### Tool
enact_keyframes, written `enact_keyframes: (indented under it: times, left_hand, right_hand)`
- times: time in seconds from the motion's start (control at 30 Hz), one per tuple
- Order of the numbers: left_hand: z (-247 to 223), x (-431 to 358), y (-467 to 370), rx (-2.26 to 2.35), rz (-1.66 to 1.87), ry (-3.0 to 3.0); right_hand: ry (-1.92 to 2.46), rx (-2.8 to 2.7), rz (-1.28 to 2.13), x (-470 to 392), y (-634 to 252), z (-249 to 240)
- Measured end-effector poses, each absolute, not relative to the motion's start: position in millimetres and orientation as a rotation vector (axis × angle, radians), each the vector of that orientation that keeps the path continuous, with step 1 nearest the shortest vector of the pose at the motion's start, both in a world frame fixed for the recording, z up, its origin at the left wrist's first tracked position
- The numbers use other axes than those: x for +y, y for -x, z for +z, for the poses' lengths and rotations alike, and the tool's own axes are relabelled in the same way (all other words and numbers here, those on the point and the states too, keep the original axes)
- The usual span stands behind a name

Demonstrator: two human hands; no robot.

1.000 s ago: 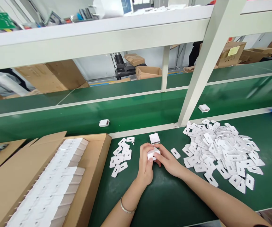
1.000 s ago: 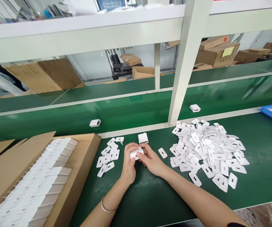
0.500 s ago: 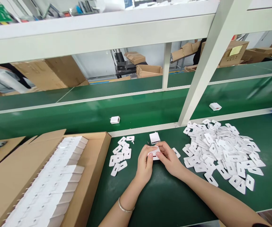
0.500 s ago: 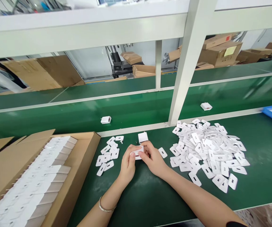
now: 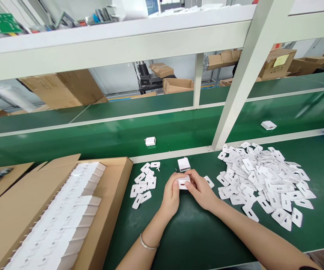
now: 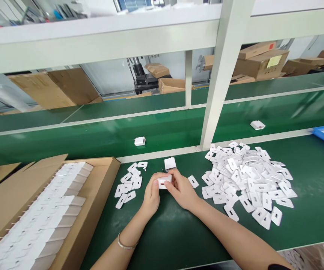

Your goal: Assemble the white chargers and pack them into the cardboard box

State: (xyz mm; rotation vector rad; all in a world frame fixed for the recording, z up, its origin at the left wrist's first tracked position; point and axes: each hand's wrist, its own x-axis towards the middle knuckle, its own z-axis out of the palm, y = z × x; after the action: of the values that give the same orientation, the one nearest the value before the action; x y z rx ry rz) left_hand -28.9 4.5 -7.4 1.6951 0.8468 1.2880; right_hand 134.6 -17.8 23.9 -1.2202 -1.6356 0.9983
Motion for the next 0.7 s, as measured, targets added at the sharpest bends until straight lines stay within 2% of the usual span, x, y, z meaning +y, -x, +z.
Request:
enact_keyframes:
  times: [0.2, 0.43, 0.6, 0.7]
  left_hand:
    - [-7, 6, 33, 0.826, 1.293, -1.654]
    - [-4, 10, 21, 0.711, 1.074, -0.918]
    - [0, 13, 21, 0.613, 1.050, -0.753]
    - [-1, 17, 22, 0.643, 1.108, -0.780]
  right_hand:
    - [1.203, -1.708, 0.929, -16, -137, 26]
    - [1.101, -1.900, 0.547, -12, -145, 24]
    - [1.245, -2.100, 0.330, -13, -145, 29]
    - [1.421, -1.996, 0.248, -13, -147, 30]
